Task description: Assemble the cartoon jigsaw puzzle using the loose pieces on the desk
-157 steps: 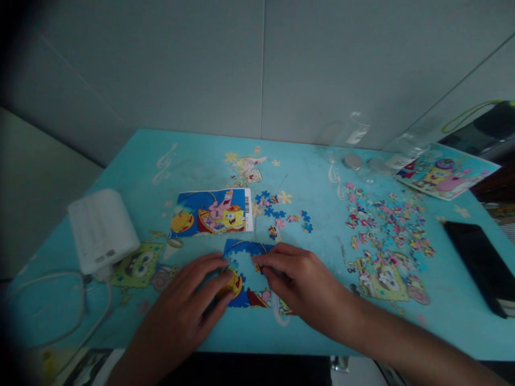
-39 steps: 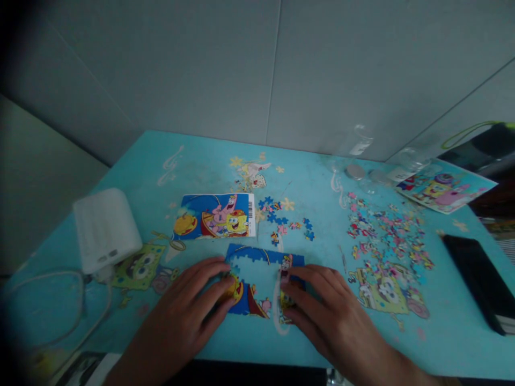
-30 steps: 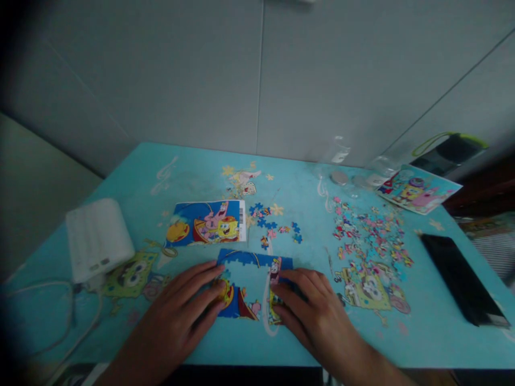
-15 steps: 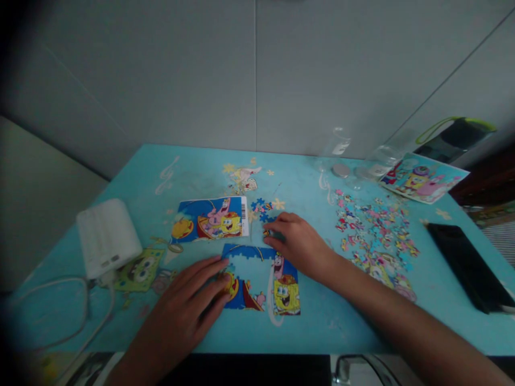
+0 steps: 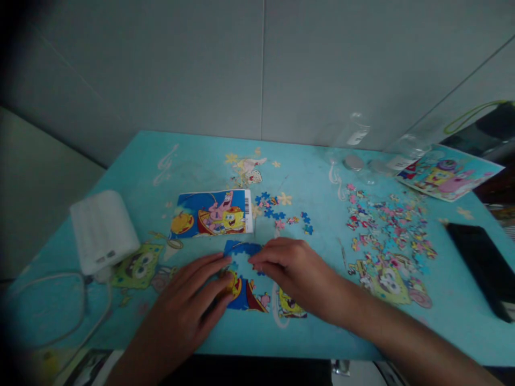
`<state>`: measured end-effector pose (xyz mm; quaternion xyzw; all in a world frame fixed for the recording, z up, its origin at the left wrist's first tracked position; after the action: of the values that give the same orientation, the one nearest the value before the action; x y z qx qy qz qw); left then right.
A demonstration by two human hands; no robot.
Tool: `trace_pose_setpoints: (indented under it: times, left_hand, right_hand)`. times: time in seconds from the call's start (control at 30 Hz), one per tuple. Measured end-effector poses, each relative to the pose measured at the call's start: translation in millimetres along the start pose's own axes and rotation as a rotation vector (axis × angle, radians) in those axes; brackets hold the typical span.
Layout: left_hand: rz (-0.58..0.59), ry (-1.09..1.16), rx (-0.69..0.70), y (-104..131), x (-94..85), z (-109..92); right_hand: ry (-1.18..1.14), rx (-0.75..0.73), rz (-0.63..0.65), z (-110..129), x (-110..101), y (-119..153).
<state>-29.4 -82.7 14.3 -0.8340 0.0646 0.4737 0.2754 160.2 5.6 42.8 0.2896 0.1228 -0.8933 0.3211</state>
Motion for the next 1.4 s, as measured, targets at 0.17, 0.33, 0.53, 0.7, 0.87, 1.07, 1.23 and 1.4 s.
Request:
trace_pose_setpoints:
  times: [0.17,0.33,0.53,0.7,0.87,1.07,1.23,1.4]
  left_hand:
    - [0.009,-0.008,-0.002,-1.8,-1.6,-2.1]
    - [-0.004,-0.005,0.002,-3.8,-4.7,-2.8]
    - [0.006,-0.010,0.000,-1.8,-2.5,-1.1]
    - [0.012,-0.007,-0.002,-1.5,-1.3,-0.7]
    - [0.021,-0.009,-0.012,-0.9,-1.2,-0.6]
    - [0.023,-0.007,-0.017,-0.7,-1.4,0.0]
    - [0.023,-0.013,-0.011,-2.0,-2.1,-1.0]
    - [0.024,-0.015,-0.021,-3.0,-1.6,0.0]
  right_hand:
    - [0.059,0.101,0.058,6.2,13.2,9.4]
    - [0.012,0.137,0.029,11.0,13.1,16.1]
    - [-0.089,0.117,0.021,7.3,13.5,17.7]
    - [-0.144,0.204,0.049,0.3,14.2,20.4]
    - [-0.099,0.208,0.083,-2.8,16.1,22.0]
    - [-0.044,0.158,0.076,0.0,14.7,19.1]
    - [-0.005,0.144,0.097,-0.9,15.8,21.2]
    - [0.027,0.114,0.101,-1.6,15.8,21.3]
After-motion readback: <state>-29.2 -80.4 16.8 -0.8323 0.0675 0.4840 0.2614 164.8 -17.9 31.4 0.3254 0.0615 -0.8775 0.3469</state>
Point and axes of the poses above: each hand's wrist, its own y-axis away from the middle knuckle, its own x-axis out of the palm, z = x × y, the point moved 5 cm from there along -y, towards the middle knuckle, and after that the axes turned 5 degrees about -z, right-handed, at the moved point
